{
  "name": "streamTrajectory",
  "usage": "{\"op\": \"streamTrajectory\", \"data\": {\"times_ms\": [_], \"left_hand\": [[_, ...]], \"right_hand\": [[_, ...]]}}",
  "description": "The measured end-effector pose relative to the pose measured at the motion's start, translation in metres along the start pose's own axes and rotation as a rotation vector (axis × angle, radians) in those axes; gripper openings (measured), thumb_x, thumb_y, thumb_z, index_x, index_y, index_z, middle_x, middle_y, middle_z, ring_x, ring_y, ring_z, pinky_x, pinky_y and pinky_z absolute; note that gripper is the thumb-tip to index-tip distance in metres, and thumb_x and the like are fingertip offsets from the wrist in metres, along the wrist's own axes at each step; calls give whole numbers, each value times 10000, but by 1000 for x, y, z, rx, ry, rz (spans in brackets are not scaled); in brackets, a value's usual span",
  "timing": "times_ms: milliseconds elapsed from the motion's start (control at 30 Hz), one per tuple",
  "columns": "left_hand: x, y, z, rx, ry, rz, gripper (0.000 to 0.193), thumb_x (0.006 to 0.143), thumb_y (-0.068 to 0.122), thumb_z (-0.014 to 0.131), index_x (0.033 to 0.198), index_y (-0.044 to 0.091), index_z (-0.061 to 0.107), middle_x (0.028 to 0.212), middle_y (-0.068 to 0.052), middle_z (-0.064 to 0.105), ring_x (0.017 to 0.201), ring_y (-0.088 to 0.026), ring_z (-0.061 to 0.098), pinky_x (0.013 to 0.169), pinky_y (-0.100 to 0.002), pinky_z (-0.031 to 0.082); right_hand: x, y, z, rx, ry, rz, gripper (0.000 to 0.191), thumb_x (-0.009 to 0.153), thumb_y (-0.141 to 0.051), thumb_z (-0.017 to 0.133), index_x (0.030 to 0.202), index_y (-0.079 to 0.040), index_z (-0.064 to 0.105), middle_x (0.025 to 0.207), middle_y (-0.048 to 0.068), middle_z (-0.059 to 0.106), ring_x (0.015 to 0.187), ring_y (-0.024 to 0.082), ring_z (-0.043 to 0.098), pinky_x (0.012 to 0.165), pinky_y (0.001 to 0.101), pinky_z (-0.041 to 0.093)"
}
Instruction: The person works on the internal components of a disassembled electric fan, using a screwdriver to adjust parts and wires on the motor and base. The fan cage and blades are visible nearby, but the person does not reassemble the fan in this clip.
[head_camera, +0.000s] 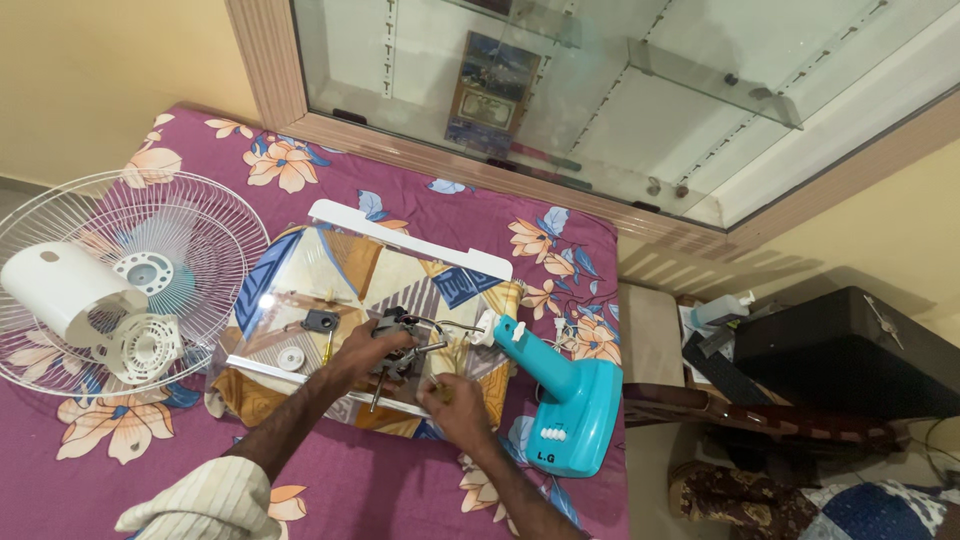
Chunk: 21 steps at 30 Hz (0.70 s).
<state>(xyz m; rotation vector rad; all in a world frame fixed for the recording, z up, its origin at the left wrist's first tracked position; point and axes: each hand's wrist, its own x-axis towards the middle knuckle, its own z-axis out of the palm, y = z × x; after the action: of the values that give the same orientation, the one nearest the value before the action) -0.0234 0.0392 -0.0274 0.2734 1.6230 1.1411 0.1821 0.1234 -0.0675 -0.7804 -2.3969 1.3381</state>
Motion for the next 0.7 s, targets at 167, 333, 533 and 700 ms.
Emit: {"op": "streamTrajectory", "data": {"times_ms": [167, 333, 533, 700], "left_hand": [[1, -1, 3, -23, 9, -12, 1150, 668, 318, 827, 1539, -72, 185, 1360, -327, 538, 1170, -420, 664, 720, -488, 659], [-1, 0, 4, -41, 21, -12, 1185, 664, 289, 828, 1553, -83, 139, 1365, -339, 544, 1166, -426, 680, 712, -473, 658], [-7, 6, 7, -45, 50, -22, 1074, 676, 290, 829, 1510, -84, 265, 1309, -293, 610, 1056, -398, 735, 684, -465, 670], [-11, 6, 7, -31, 61, -16, 948, 696, 307, 843, 1433, -53, 366, 1239, -254, 650, 980, -380, 759, 673, -463, 709]], "right_hand": [[13, -2, -13, 548, 308, 305, 209, 853, -109, 794, 1034, -13, 752, 920, 71, 755, 633, 84, 651, 536, 268, 558], [23, -18, -33, 931, 267, 323, 255, 879, -98, 767, 1116, -14, 725, 875, 70, 759, 438, 27, 409, 470, 214, 456], [25, -22, -34, 911, 194, 323, 233, 914, -77, 746, 1128, 11, 722, 895, 74, 751, 499, 25, 471, 487, 210, 450], [26, -14, -30, 879, 192, 290, 260, 943, -87, 726, 1181, 18, 725, 927, 67, 747, 629, 37, 599, 529, 216, 485]]}}
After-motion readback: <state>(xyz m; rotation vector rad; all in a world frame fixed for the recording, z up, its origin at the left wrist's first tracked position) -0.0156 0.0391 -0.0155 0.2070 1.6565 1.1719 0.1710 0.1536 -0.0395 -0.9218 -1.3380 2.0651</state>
